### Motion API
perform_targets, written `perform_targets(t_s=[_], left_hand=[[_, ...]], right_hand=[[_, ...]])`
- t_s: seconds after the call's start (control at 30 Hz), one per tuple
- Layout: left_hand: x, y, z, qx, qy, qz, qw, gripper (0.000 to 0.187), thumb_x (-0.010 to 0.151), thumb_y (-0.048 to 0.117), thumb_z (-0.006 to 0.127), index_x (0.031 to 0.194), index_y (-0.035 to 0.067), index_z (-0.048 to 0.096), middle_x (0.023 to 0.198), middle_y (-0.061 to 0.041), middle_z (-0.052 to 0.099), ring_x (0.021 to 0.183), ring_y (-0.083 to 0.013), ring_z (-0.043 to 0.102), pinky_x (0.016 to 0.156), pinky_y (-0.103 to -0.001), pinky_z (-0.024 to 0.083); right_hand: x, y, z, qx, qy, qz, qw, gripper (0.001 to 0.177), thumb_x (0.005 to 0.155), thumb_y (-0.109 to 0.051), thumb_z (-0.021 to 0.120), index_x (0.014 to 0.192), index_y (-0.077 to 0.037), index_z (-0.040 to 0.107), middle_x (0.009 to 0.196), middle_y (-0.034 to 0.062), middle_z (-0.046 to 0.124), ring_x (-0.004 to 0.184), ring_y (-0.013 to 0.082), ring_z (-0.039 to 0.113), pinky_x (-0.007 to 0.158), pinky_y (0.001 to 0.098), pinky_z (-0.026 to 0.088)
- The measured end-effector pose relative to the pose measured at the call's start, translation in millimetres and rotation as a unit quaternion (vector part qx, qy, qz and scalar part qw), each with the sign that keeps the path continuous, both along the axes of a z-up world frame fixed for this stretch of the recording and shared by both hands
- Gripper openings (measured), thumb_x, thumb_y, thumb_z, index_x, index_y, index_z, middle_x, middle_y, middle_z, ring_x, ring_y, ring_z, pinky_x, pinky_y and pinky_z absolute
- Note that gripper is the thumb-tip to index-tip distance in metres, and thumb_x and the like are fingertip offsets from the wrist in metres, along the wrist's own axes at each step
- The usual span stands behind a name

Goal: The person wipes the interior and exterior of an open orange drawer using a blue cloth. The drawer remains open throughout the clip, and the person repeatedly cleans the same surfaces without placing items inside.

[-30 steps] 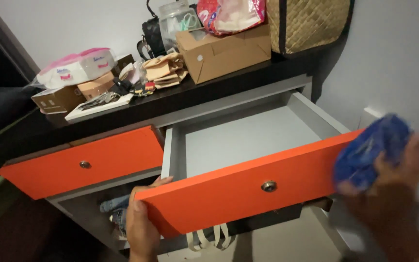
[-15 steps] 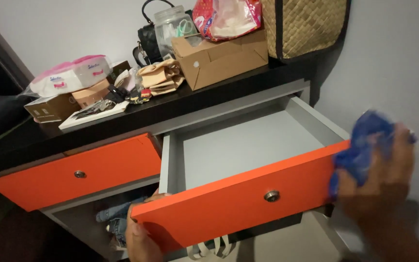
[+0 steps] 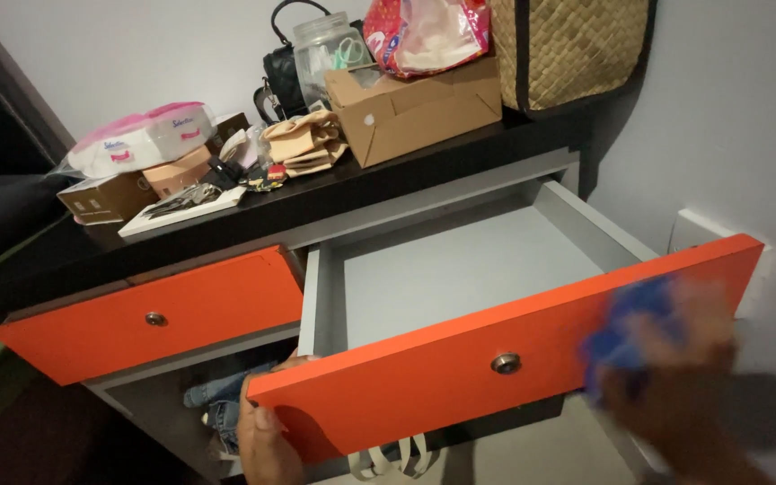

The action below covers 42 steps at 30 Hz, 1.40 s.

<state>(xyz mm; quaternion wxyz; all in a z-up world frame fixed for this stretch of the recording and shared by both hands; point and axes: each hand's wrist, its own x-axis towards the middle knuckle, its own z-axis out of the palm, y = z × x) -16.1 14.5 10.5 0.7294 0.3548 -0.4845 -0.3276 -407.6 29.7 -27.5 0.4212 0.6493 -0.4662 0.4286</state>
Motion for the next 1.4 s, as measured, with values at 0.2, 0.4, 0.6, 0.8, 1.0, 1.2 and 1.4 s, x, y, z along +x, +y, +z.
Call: perform_targets(t_s=[0.2, 0.4, 0.6, 0.8, 1.0, 1.2, 1.4], left_hand=[[3.0, -10.1, -2.0, -0.014, 0.056, -0.041, 0.998, 0.060, 0.081, 0.057, 0.065, 0.099, 0.001, 0.053, 0.116, -0.025, 0.074, 0.107, -0.0393, 0.071, 0.083, -0.056, 0.058], [1.3, -15.6, 6.6, -0.008, 0.057, -0.043, 0.997, 0.060, 0.082, 0.056, 0.063, 0.102, 0.000, 0.055, 0.118, -0.025, 0.073, 0.108, -0.0392, 0.070, 0.084, -0.056, 0.057], [-0.6, -17.9, 7.9, 0.006, 0.053, -0.038, 0.998, 0.061, 0.082, 0.055, 0.061, 0.105, -0.001, 0.056, 0.119, -0.025, 0.073, 0.108, -0.0390, 0.070, 0.085, -0.056, 0.057], [0.6, -15.3, 4.9, 0.024, 0.050, -0.027, 0.998, 0.062, 0.083, 0.054, 0.058, 0.108, -0.002, 0.058, 0.121, -0.024, 0.072, 0.109, -0.0389, 0.070, 0.087, -0.056, 0.057], [-2.8, -12.8, 0.6, 0.032, 0.058, -0.015, 0.998, 0.063, 0.084, 0.053, 0.056, 0.111, -0.003, 0.060, 0.122, -0.024, 0.071, 0.110, -0.0388, 0.070, 0.088, -0.056, 0.057], [2.9, -7.0, -9.1, 0.046, 0.063, 0.001, 0.997, 0.065, 0.085, 0.052, 0.054, 0.115, -0.005, 0.062, 0.124, -0.023, 0.071, 0.111, -0.0387, 0.069, 0.089, -0.057, 0.057], [6.9, -7.3, -9.4, 0.005, 0.022, -0.030, 0.999, 0.062, 0.091, 0.057, 0.051, 0.115, 0.000, 0.058, 0.119, -0.022, 0.072, 0.115, -0.0391, 0.069, 0.097, -0.056, 0.055]], right_hand=[[-12.6, -7.9, 14.6, -0.107, -0.104, 0.006, 0.989, 0.059, 0.094, -0.024, 0.068, 0.135, 0.014, 0.047, 0.157, 0.0463, 0.037, 0.147, 0.0671, 0.040, 0.121, 0.0773, 0.037], [-4.2, -13.9, -77.9, 0.063, 0.044, -0.018, 0.997, 0.095, 0.057, -0.063, 0.080, 0.136, -0.022, 0.047, 0.143, 0.0298, 0.039, 0.136, 0.0547, 0.044, 0.109, 0.0787, 0.040], [-33.6, -12.9, -5.6, -0.019, -0.049, -0.004, 0.999, 0.086, 0.086, -0.044, 0.062, 0.158, -0.007, 0.032, 0.164, 0.0427, 0.023, 0.151, 0.0672, 0.025, 0.119, 0.0836, 0.023], [-48.8, -8.6, 37.3, -0.058, -0.175, -0.003, 0.983, 0.076, 0.089, -0.006, 0.065, 0.156, 0.021, 0.042, 0.158, 0.0460, 0.033, 0.141, 0.0697, 0.046, 0.118, 0.0672, 0.041], [-58.7, -23.4, -62.4, -0.036, -0.104, 0.004, 0.994, 0.082, 0.093, -0.047, 0.049, 0.161, -0.008, 0.025, 0.166, 0.0368, 0.020, 0.148, 0.0687, 0.030, 0.115, 0.0839, 0.033], [-40.8, -13.9, -59.1, -0.021, -0.045, 0.015, 0.999, 0.080, 0.099, -0.052, 0.040, 0.164, -0.009, 0.022, 0.168, 0.0376, 0.013, 0.154, 0.0620, 0.021, 0.121, 0.0800, 0.022], [8.4, -9.0, 8.8, -0.057, -0.085, 0.044, 0.994, 0.075, 0.102, -0.042, 0.049, 0.162, -0.004, 0.025, 0.164, 0.0405, 0.021, 0.151, 0.0654, 0.029, 0.123, 0.0805, 0.029]])
